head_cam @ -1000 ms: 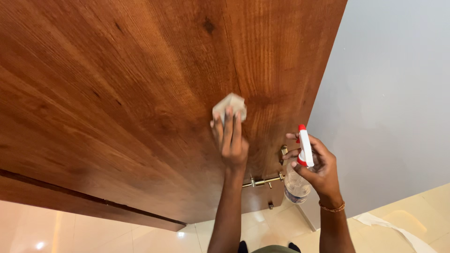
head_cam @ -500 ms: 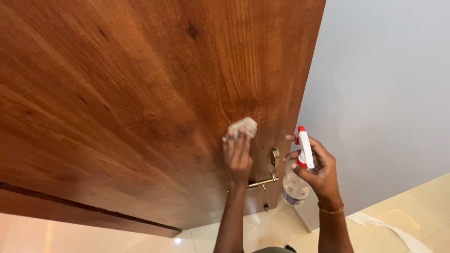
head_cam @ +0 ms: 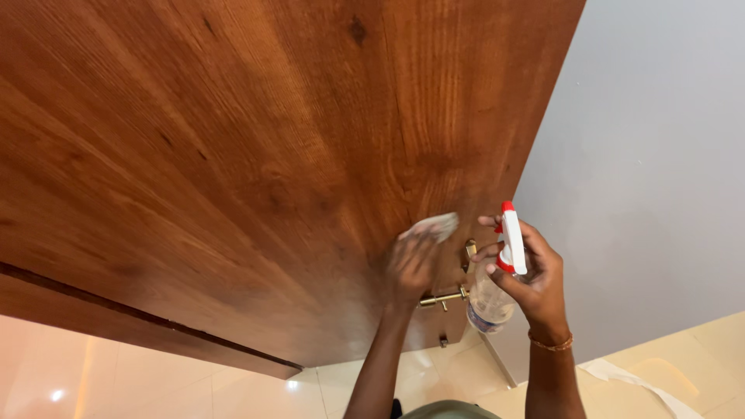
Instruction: The person sprays a liquid from a bottle onto a cloth and wipes a wooden door surface in circular motions. They continue wiping different sections of the door, including around a wall-mounted switchboard, while holding the spray bottle in the other hand.
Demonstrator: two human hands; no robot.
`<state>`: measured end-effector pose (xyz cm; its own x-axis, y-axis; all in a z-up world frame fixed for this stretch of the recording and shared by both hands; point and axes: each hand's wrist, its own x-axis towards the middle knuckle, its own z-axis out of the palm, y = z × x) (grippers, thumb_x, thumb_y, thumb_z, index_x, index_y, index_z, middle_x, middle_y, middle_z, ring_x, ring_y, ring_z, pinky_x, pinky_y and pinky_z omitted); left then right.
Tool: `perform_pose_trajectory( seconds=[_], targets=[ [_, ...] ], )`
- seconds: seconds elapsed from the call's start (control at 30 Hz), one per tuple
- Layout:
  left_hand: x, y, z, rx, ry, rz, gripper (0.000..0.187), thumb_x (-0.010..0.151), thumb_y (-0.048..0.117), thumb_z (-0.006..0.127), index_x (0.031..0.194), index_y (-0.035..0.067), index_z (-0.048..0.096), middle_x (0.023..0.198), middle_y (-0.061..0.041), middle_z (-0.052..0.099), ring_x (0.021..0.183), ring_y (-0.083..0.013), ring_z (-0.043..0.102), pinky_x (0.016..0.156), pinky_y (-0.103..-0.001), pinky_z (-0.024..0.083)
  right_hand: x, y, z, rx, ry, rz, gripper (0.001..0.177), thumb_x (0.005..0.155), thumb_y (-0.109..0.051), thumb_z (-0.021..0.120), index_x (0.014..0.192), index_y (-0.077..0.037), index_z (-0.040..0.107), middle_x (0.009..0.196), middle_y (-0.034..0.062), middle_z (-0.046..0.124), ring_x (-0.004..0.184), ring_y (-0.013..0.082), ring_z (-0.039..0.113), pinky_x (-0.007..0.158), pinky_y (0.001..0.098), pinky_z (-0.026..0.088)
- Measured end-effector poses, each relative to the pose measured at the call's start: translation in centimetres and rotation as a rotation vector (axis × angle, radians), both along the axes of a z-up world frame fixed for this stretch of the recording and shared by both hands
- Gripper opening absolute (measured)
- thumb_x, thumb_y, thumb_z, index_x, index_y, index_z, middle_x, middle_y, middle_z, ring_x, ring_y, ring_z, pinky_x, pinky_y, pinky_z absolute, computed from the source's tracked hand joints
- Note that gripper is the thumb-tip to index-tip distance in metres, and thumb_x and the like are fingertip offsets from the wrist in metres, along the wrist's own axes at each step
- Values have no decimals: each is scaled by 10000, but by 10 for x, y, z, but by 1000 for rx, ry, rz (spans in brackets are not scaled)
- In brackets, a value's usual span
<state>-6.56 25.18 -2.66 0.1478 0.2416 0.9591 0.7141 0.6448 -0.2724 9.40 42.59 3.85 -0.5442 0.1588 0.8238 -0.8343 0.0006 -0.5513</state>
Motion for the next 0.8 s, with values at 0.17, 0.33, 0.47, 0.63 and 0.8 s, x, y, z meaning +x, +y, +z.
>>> perform_pose_trajectory(
  seconds=[0.17,0.33,0.47,0.63,0.8],
  targets=[
    [-5,-66,13,431,44,108,408,917,-137,559,1248,38,723,1451,-111,601,1423,-433,489,1205,-597,395,-8,-12,4,4,-52,-14,664,763,127,664,1404,28,521,1379,170,630,953,201,718,842,339,582],
    [-8,-66,70,503,80,44,427,948,-149,534,1310,8,697,1503,-127,553,1477,-438,422,1243,-637,358,-13,-37,4,38,-39,35,662,772,121,670,1412,29,525,1387,167,633,959,191,710,842,333,586],
    [-17,-34,53,142,76,105,403,982,-27,600,1361,81,688,1509,-78,591,1479,-366,446,1204,-564,339,-16,-50,9,50,-58,70,674,761,116,682,1408,30,519,1380,166,632,956,190,714,824,330,577],
    [-7,-41,-15,205,-174,168,443,1019,146,604,1444,21,581,1595,-146,455,1523,-426,315,1246,-603,220,-17,-56,8,54,-49,71,663,777,107,683,1413,31,515,1375,163,633,954,189,715,844,323,579],
    [-9,-62,12,360,-151,146,534,1066,263,606,1492,-34,484,1645,-207,340,1561,-478,208,1272,-634,161,-18,-56,6,68,-56,10,663,775,100,694,1411,32,522,1370,160,636,948,184,708,841,329,580]
  ],
)
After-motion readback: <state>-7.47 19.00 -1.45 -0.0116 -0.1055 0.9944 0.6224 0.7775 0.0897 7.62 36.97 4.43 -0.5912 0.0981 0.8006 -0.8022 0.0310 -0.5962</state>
